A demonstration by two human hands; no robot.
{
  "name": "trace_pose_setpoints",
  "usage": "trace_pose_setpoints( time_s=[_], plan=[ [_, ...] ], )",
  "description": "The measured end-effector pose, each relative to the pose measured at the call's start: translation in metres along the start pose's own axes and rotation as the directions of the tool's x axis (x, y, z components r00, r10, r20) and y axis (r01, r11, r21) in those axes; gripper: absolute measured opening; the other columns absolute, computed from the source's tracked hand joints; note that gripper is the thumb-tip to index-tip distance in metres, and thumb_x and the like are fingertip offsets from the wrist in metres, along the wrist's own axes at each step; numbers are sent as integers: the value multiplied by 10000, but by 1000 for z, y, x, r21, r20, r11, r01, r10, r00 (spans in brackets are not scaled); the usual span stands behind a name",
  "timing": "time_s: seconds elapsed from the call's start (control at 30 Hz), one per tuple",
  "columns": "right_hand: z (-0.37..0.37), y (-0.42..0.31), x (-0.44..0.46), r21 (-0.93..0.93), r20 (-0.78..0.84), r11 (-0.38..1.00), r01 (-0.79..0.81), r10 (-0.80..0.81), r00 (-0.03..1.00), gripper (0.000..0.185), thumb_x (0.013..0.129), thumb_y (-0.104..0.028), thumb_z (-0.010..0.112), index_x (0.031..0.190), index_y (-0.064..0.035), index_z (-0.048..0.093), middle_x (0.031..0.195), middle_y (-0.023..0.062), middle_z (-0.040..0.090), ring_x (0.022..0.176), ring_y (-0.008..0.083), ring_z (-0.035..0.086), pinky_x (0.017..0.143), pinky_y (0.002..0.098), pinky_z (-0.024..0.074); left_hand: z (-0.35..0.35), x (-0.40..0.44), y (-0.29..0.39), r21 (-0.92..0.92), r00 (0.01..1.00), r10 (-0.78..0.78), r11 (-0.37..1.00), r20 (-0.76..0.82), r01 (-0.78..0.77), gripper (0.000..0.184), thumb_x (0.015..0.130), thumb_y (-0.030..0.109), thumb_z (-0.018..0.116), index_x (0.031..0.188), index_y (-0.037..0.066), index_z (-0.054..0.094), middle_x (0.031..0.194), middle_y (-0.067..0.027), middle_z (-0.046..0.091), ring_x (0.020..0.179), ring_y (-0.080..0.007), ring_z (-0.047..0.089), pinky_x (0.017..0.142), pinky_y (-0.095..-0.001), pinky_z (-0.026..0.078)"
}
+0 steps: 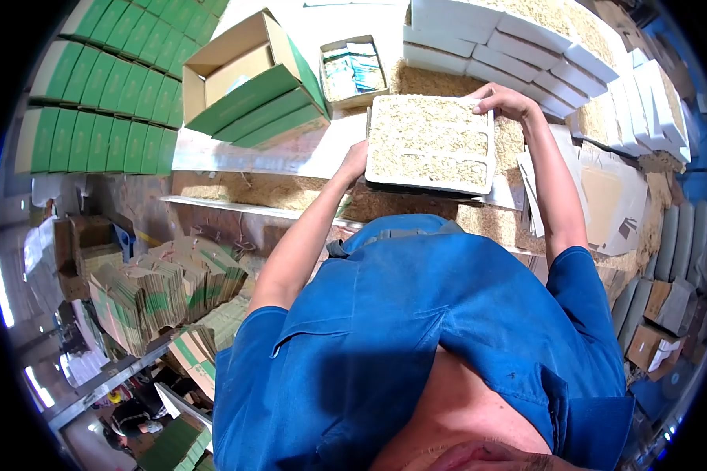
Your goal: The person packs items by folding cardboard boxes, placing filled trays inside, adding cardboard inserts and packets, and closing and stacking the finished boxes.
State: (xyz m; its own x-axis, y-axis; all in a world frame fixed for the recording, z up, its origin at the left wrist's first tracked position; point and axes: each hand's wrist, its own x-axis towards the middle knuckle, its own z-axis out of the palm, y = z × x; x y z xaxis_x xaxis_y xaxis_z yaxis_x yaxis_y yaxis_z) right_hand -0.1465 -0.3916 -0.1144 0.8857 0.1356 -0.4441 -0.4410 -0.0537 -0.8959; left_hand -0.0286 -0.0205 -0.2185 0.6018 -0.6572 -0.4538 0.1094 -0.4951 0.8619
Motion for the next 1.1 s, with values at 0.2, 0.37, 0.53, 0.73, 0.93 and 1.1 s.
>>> trace_pose_setpoints(
  time_s=[0.2, 0.37, 0.53, 0.73, 0.93, 1.1],
  plan=[
    [29, -20, 5, -183, -160, 963, -196, 168, 973, 365, 786, -9, 656, 1148, -16, 701, 857, 44, 720, 636, 68, 628, 568, 219, 535, 0, 18, -39, -420, 1000, -16, 908, 9, 18, 715, 1024, 550, 296, 1363, -56, 466, 1310, -173, 573, 1186, -236, 554, 1014, -345, 420],
    [47, 10, 28, -343, -367, 918, -201, 66, 928, 395, 720, 73, 654, 1102, -5, 717, 989, 80, 737, 835, 141, 654, 799, 270, 511, -1, 9, -22, -347, 998, 23, 938, 52, -4, 674, 1031, 515, 327, 1379, -49, 449, 1329, -164, 552, 1188, -234, 549, 1018, -341, 425],
    [99, 16, 35, -649, -589, 614, -450, -30, 808, 315, 727, 22, 612, 992, -66, 760, 948, 195, 714, 887, 301, 701, 858, 393, 541, 2, 3, -6, -42, 997, 4, 999, -73, -7, 640, 973, 560, 466, 1124, -41, 627, 997, -113, 648, 935, -189, 580, 873, -331, 452],
    [146, 27, 33, -806, -484, 522, -277, -314, 816, 282, 757, -49, 626, 1017, -61, 736, 987, 194, 692, 985, 346, 649, 922, 427, 501, 3, -2, -3, 21, 994, 33, 999, -105, -31, 640, 957, 580, 478, 1145, -13, 629, 1003, -132, 647, 933, -202, 597, 866, -327, 466],
    [131, 35, -9, -614, -621, 786, -75, -422, 660, 235, 817, -61, 648, 1039, -54, 726, 1168, 127, 675, 1137, 294, 605, 1032, 371, 450, -25, 21, 31, 25, 945, 136, 991, -298, -134, 542, 933, 456, 576, 1261, 26, 614, 1248, -187, 629, 1108, -274, 619, 953, -370, 470],
    [135, 51, -48, -446, -786, 893, -66, -355, 506, 209, 810, 15, 613, 972, -32, 736, 1118, 128, 700, 1102, 265, 639, 1002, 342, 465, -82, 133, 86, 647, 781, 550, 716, -295, -260, 339, 865, 182, 657, 1186, 73, 661, 1147, -154, 651, 1071, -329, 619, 938, -386, 497]
  ],
)
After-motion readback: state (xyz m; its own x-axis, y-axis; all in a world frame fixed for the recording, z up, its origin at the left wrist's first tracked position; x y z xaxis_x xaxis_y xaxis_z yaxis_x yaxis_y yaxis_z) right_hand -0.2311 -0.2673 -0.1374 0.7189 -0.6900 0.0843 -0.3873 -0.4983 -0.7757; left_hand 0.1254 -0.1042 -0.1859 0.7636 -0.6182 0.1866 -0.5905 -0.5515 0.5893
